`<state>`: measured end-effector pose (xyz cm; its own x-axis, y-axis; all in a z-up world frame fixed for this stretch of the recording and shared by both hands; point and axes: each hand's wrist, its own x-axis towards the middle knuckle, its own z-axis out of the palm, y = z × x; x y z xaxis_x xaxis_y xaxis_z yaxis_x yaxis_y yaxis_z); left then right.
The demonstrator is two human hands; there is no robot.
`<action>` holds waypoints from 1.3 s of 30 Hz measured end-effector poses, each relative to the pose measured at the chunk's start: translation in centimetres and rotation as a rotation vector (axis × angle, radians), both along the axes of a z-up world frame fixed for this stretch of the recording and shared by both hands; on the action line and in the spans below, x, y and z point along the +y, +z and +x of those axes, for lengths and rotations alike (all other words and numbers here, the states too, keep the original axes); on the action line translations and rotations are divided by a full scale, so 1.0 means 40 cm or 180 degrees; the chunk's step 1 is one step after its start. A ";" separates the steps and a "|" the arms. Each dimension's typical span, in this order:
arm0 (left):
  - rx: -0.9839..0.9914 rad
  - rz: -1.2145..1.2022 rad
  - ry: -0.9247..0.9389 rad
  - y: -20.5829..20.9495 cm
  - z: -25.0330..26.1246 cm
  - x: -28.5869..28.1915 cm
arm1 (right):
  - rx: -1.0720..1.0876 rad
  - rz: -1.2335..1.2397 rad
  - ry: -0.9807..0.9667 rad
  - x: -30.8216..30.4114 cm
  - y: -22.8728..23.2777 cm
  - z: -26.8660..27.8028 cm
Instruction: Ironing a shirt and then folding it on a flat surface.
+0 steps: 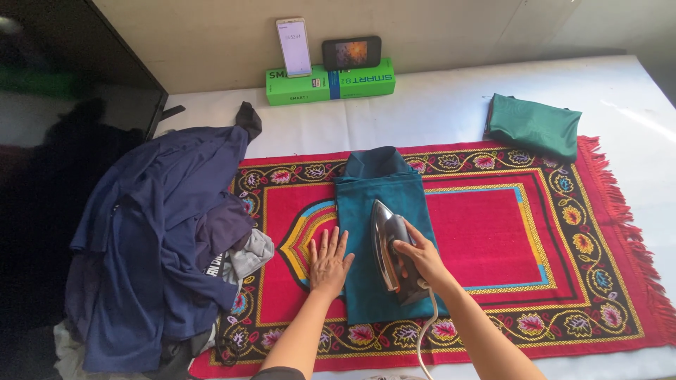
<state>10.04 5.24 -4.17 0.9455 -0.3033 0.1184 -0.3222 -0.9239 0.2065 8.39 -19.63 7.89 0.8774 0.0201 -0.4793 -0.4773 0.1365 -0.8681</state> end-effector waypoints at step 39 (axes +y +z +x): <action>0.0460 0.0243 -0.0067 -0.011 -0.032 0.029 | 0.0120 -0.2665 0.1351 -0.016 0.082 -0.137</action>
